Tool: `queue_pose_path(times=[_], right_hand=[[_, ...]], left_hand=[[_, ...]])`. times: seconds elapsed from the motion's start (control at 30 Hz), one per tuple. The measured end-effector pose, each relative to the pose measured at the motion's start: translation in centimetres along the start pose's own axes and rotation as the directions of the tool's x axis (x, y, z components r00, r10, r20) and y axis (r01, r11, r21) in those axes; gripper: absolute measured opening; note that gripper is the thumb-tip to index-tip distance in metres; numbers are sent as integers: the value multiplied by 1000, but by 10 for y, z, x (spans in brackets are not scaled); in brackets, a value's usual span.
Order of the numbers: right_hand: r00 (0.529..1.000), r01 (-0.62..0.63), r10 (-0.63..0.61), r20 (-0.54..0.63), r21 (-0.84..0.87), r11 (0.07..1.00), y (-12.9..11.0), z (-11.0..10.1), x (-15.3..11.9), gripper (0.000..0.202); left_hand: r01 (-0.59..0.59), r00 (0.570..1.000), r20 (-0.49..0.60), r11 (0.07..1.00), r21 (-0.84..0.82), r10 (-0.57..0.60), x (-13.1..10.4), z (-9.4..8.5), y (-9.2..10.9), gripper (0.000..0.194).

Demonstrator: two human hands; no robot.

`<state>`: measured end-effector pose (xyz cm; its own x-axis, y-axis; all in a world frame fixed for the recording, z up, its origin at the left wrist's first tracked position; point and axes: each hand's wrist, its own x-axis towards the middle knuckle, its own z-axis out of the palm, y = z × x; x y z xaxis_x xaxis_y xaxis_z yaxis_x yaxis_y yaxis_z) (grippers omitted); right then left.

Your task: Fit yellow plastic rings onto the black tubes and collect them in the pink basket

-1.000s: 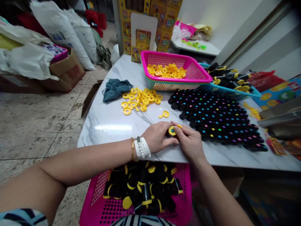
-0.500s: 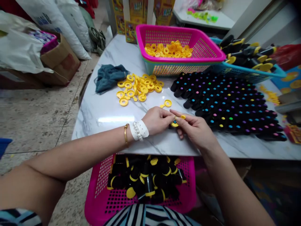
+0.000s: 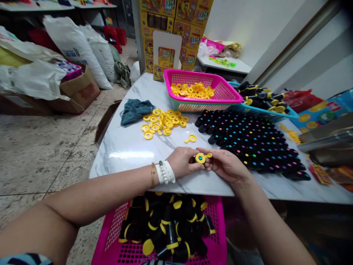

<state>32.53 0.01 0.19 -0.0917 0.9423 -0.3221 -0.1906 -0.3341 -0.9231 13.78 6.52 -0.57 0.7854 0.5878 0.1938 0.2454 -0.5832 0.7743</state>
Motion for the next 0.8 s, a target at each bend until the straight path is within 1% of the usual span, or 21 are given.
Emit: queue_pose_path(times=[0.07,0.1,0.13,0.2,0.23,0.27,0.3,0.37,0.4,0.47,0.5,0.57,0.6,0.67,0.7,0.73,0.8], right_hand=[[996,-73,78,34,-126,989,-6,4,3,48],[996,-78,87,26,-229,970,-8,8,4,51],[998,-56,59,-2,-349,935,-10,12,4,51],[993,24,-84,-77,-578,816,-10,19,2,45],[982,51,-156,-103,-654,755,-9,22,0,41],[974,63,-197,-116,-692,719,-7,25,-3,38],[971,63,-204,-121,-697,714,-3,26,-6,39],[972,70,-200,-120,-669,740,6,29,-13,43],[966,98,-232,-116,-667,739,11,30,-16,45],[931,175,-351,-104,-716,676,20,33,-22,48],[908,199,-406,-106,-744,638,23,35,-25,45],[882,210,-457,-118,-770,603,26,39,-30,33],[874,212,-469,-123,-773,598,26,41,-33,28],[874,226,-477,-94,-790,570,26,45,-39,26],[880,236,-471,-64,-801,550,26,48,-44,27],[890,245,-454,-31,-809,535,26,50,-50,28],[924,257,-380,40,-801,541,30,56,-64,28]], left_hand=[[-14,1000,21,1000,-5,14,0,1,-1,14],[-5,1000,16,1000,17,5,-1,3,0,14],[18,1000,1,998,63,-18,-1,5,1,16],[94,995,-53,974,206,-85,0,11,3,22],[131,990,-79,952,276,-113,1,13,4,25],[156,987,-91,932,328,-133,2,15,4,27],[165,986,-85,920,355,-143,3,16,4,28],[154,988,-40,924,351,-149,4,15,3,28],[138,990,-11,933,332,-143,3,13,2,27],[89,994,40,955,283,-104,1,7,1,22],[64,995,58,965,255,-82,-1,3,1,22],[15,995,94,982,190,-33,-7,-4,2,30],[-12,993,121,987,160,-8,-10,-8,4,35],[-54,986,164,989,135,32,-13,-13,6,42],[-65,985,168,987,150,40,-13,-15,6,43],[-59,989,148,981,187,32,-12,-18,5,43],[19,999,34,952,306,-31,-5,-24,0,42]])
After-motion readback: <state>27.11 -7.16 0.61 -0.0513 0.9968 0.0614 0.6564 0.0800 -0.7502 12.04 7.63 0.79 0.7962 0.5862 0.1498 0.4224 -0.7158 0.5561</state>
